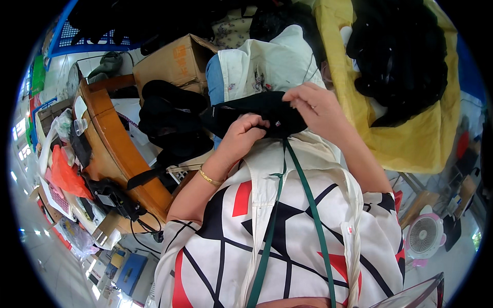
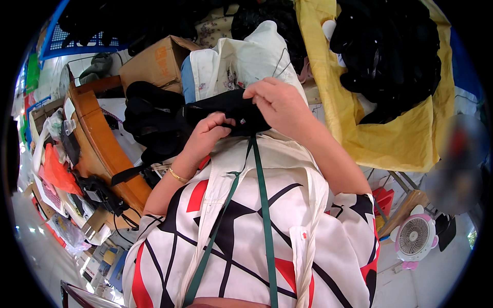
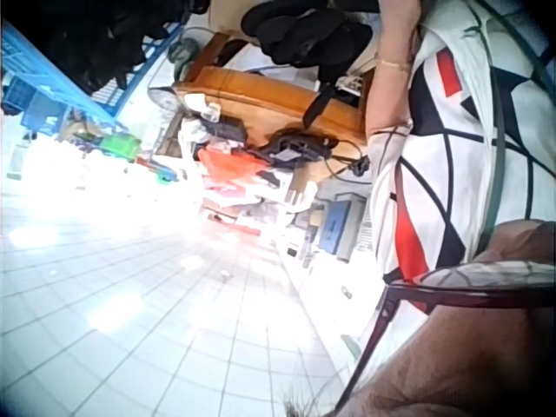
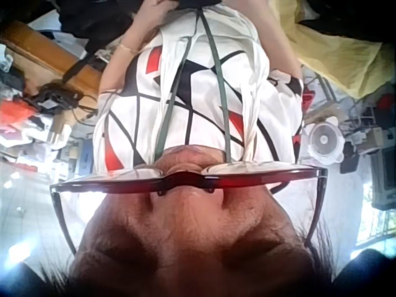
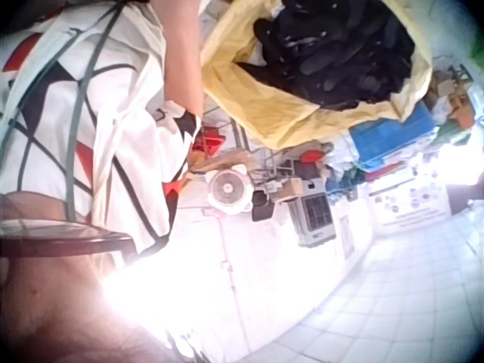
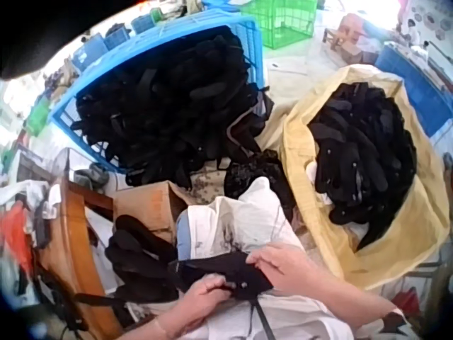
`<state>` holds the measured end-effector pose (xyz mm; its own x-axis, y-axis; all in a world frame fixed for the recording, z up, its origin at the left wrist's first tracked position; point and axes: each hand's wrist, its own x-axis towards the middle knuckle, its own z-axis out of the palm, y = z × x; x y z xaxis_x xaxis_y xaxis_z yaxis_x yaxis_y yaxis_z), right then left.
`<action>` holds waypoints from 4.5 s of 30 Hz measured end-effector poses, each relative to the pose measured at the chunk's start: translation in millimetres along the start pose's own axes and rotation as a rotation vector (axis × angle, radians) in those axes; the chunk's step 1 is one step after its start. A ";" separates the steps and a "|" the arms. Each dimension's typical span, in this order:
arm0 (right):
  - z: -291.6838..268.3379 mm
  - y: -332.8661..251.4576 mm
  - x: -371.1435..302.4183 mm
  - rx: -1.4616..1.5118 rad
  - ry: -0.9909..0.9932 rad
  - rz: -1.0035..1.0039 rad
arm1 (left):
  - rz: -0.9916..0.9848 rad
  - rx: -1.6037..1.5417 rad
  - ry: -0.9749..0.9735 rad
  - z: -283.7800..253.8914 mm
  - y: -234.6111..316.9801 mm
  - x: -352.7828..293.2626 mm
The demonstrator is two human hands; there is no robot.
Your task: The person sews a black shoe by hand using a needle and thread, repeatedly inserting the needle and pulling the thread through the shoe's upper. The shoe rests on the person's lap throughout the process.
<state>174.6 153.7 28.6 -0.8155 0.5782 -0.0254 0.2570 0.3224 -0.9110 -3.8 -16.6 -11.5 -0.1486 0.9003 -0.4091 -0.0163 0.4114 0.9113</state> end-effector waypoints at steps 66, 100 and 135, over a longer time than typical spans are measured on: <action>-22.4 -36.4 -13.9 0.912 -0.015 0.459 | -0.125 -0.600 -0.484 14.5 52.2 48.4; 16.7 35.6 20.1 0.237 0.175 0.173 | -0.281 -0.337 0.362 -58.7 22.6 76.4; 56.3 -1.8 46.0 0.681 -0.033 0.488 | -0.098 -0.550 -0.031 -46.0 9.8 18.8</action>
<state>107.4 137.5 5.9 -0.7117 0.5096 -0.4836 0.2244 -0.4874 -0.8439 -52.3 -2.1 -8.1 -0.0916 0.8689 -0.4864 -0.5429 0.3659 0.7559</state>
